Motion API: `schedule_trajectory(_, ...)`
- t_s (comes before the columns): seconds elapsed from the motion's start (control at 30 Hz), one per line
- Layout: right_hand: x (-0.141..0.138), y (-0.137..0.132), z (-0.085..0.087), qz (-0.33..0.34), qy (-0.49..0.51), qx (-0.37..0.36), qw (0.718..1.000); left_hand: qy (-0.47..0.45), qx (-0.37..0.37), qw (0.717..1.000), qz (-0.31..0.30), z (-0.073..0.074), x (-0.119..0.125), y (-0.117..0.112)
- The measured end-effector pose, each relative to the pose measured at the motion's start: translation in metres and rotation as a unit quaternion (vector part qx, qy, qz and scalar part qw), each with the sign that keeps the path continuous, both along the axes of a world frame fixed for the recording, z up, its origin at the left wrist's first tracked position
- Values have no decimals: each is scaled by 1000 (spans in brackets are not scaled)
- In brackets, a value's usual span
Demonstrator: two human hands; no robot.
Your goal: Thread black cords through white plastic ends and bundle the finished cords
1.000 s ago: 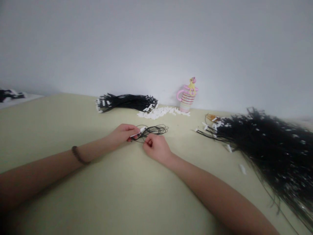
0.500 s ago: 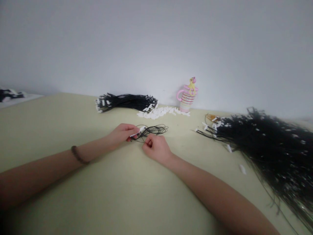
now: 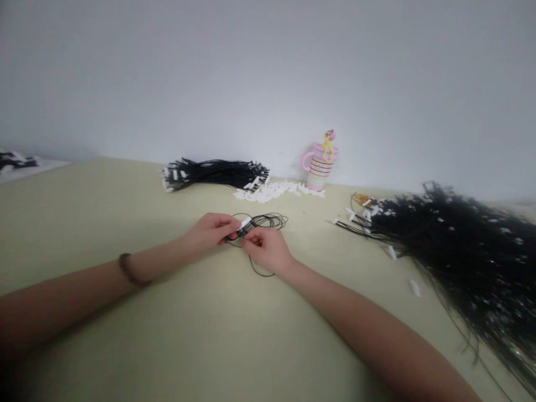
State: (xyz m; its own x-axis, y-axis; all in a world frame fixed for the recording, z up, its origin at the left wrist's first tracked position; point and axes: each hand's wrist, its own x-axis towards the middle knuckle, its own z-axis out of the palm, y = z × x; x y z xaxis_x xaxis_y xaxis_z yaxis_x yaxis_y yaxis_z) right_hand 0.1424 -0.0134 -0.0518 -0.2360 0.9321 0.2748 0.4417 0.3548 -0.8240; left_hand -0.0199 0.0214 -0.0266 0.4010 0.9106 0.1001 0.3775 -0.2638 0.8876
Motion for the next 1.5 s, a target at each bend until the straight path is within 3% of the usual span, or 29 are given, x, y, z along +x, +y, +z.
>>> schedule_trajectory(0.13, -3, -6, 14, 44, 141, -106, 983, -36, -15, 999, 0, -1, 0, 1)
schedule_trajectory(0.27, -4, -21, 42, 165, 288, -207, 920, -68, -55, 996, 7, -5, -4, 9)
schedule_trajectory(0.33, -2, -28, 57, 204, 318, -213, 901, -81, -71, 994, 5, -5, -6, 11)
schedule_trajectory(0.43, 3, -34, 74, 212, 334, -154, 905, -86, -76, 993, -4, -3, -6, 10)
schedule_trajectory(0.53, 9, -30, 83, 153, 351, -84, 920, -84, -82, 993, -6, -1, -4, 8)
schedule_trajectory(0.63, 16, -17, 86, 63, 395, -50, 915, -84, -97, 992, 8, -2, -4, 9)
schedule_trajectory(0.8, 47, 9, 98, -132, 491, 33, 860, -87, -104, 991, 8, -4, -7, 13)
schedule_trajectory(0.93, 83, 19, 114, -237, 488, 127, 830, -92, -103, 990, 6, -6, -7, 14)
schedule_trajectory(1.07, 97, 19, 121, -257, 423, 177, 851, -88, -110, 990, 16, -5, -6, 13)
schedule_trajectory(1.2, 79, 18, 107, -195, 334, 192, 902, -84, -102, 991, 16, -5, -6, 12)
schedule_trajectory(1.33, 47, 15, 78, -97, 206, 50, 972, -89, -104, 990, 22, -6, -5, 13)
schedule_trajectory(1.5, 21, 8, 45, -36, 118, -67, 990, -93, -108, 990, 16, -5, -5, 13)
